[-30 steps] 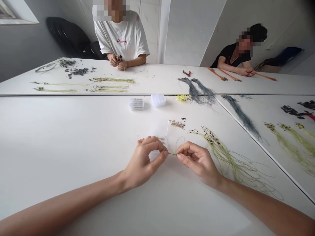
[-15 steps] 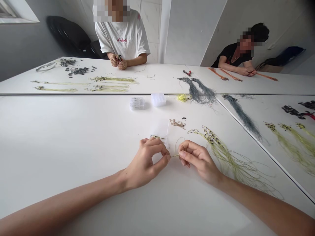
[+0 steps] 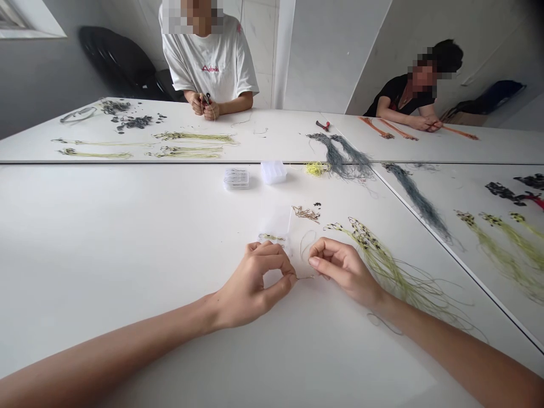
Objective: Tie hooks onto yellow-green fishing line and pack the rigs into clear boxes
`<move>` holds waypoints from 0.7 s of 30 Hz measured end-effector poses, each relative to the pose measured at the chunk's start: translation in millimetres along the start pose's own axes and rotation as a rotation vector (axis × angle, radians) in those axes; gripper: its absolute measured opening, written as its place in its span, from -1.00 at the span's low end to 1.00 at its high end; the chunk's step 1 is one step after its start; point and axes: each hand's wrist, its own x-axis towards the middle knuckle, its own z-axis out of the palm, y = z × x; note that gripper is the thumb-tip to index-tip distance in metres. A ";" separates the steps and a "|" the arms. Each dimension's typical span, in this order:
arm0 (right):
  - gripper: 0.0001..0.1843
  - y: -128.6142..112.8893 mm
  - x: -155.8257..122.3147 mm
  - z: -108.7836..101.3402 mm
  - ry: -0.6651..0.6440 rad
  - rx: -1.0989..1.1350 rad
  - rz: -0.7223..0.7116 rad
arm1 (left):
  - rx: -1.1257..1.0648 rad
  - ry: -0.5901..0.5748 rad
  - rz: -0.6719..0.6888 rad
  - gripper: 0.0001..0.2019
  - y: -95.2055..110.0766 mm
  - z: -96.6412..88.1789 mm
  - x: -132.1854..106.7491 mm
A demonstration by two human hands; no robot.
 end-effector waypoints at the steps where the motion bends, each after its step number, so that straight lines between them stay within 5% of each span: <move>1: -0.91 -0.2 0.4 -2.0 0.019 -0.052 -0.008 | -0.006 0.002 0.000 -0.82 0.0 0.0 -0.1; 4: -0.81 -3.5 -1.0 -5.7 -0.005 -0.101 0.002 | -0.012 -0.001 0.003 -0.83 -0.1 -0.1 -0.4; 10: -0.69 -11.5 -5.5 0.6 -0.329 0.241 0.132 | -0.024 0.022 0.002 -0.83 -1.9 -0.1 -1.8; 15: -0.88 -9.3 -7.7 9.9 -0.123 0.151 0.111 | -0.047 0.061 -0.028 -0.85 -2.9 2.2 -2.5; 21: -0.83 -8.6 -9.4 13.3 -0.052 0.078 0.053 | -0.167 0.039 -0.051 -0.78 -3.3 2.2 -0.7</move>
